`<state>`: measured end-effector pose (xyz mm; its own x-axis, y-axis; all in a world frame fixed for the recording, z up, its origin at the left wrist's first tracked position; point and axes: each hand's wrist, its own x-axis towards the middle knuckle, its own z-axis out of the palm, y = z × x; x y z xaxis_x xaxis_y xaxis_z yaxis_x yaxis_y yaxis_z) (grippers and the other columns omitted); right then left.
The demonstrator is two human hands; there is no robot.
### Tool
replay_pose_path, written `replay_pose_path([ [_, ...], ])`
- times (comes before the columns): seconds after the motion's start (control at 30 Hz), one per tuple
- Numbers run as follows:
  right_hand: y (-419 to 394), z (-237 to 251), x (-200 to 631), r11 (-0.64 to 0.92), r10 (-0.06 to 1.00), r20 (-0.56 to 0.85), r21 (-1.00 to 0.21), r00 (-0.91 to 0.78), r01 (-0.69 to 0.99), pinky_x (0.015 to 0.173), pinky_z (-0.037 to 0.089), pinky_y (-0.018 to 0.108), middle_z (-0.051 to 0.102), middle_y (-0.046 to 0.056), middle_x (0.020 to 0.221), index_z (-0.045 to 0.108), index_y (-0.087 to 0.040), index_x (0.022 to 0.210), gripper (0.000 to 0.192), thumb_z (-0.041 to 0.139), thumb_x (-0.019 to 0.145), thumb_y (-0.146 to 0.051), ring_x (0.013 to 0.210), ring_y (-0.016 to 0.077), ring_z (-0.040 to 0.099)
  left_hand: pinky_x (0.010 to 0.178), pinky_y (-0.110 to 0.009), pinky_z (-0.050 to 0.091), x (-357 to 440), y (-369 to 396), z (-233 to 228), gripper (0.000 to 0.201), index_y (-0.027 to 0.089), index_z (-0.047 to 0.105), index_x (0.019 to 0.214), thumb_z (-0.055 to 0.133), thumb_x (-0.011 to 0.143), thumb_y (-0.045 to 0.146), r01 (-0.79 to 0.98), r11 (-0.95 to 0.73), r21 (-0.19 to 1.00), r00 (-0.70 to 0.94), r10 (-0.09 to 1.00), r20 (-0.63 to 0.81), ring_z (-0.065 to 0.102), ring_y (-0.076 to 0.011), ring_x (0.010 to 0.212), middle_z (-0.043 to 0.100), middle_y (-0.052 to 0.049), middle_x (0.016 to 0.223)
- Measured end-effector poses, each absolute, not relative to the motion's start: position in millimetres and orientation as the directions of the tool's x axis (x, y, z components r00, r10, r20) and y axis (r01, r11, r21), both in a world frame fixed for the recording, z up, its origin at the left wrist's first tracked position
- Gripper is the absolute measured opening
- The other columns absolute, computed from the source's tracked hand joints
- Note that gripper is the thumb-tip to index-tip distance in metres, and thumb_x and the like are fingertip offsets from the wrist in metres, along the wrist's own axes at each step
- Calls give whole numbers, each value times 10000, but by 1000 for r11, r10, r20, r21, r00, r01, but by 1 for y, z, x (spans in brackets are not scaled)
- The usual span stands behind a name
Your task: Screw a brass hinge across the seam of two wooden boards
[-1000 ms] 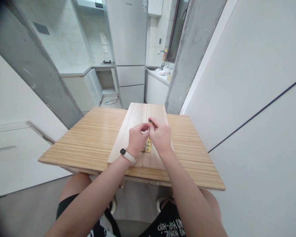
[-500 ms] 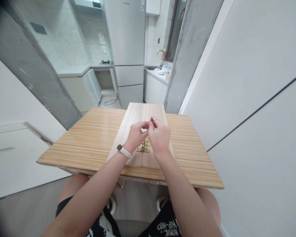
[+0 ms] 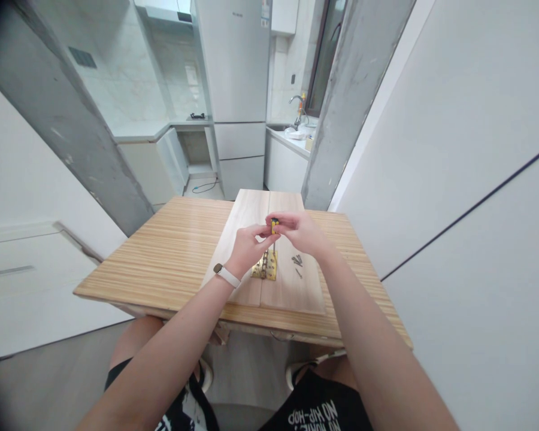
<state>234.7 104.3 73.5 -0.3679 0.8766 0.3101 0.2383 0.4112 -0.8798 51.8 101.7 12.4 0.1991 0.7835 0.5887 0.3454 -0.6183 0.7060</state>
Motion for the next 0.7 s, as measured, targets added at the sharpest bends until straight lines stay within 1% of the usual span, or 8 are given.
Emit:
replay_pose_path([
  [0.07, 103, 73, 233, 417, 879, 316, -872, -356, 255, 963, 616, 446, 822, 68, 1054, 823, -200, 1105, 313, 706, 836, -311, 991, 261, 775, 797, -310, 545, 51, 102, 12, 136, 216, 814, 954, 740, 936, 329, 357, -617, 701, 203, 784, 587, 722, -186, 809, 805, -40, 890],
  [0.17, 101, 69, 228, 429, 883, 343, -868, -321, 250, 949, 611, 418, 816, 49, 1036, 823, -206, 1105, 311, 685, 839, -287, 966, 248, 772, 793, -300, 540, 50, 104, 13, 123, 218, 813, 945, 743, 932, 318, 371, -629, 683, 218, 774, 595, 711, -177, 792, 797, -32, 865],
  [0.3, 98, 60, 224, 420, 903, 372, -868, -214, 264, 942, 604, 398, 818, 34, 996, 819, -206, 1092, 298, 679, 836, -270, 954, 244, 775, 802, -290, 545, 47, 109, 14, 129, 207, 813, 944, 731, 937, 306, 341, -637, 691, 270, 771, 577, 715, -172, 804, 802, -34, 883],
  [0.4, 92, 53, 220, 425, 905, 409, -849, -118, 314, 934, 606, 394, 825, 40, 1018, 816, -203, 1087, 293, 675, 839, -272, 968, 255, 783, 814, -281, 550, 44, 113, 16, 146, 198, 813, 973, 719, 945, 306, 293, -648, 703, 335, 758, 560, 727, -173, 839, 807, -40, 914],
  [0.53, 84, 45, 213, 436, 881, 474, -810, 0, 392, 925, 609, 390, 831, 40, 1036, 817, -221, 1099, 294, 656, 858, -275, 971, 259, 790, 797, -275, 556, 41, 119, 19, 148, 206, 816, 1013, 737, 929, 298, 258, -651, 713, 397, 745, 536, 734, -175, 852, 810, -34, 927],
  [0.63, 81, 40, 208, 428, 863, 499, -805, 78, 410, 944, 608, 397, 829, 44, 1079, 812, -234, 1111, 292, 658, 869, -293, 1015, 267, 788, 809, -283, 565, 41, 118, 20, 146, 213, 815, 1034, 740, 924, 273, 249, -635, 731, 398, 755, 521, 740, -178, 862, 813, -31, 942],
  [0.7, 81, 39, 207, 432, 861, 503, -801, 76, 414, 958, 602, 395, 825, 44, 1101, 809, -239, 1116, 293, 654, 873, -286, 1037, 265, 784, 828, -293, 571, 43, 113, 18, 146, 211, 812, 1033, 726, 941, 285, 246, -616, 748, 361, 775, 520, 745, -178, 868, 816, -35, 949],
])
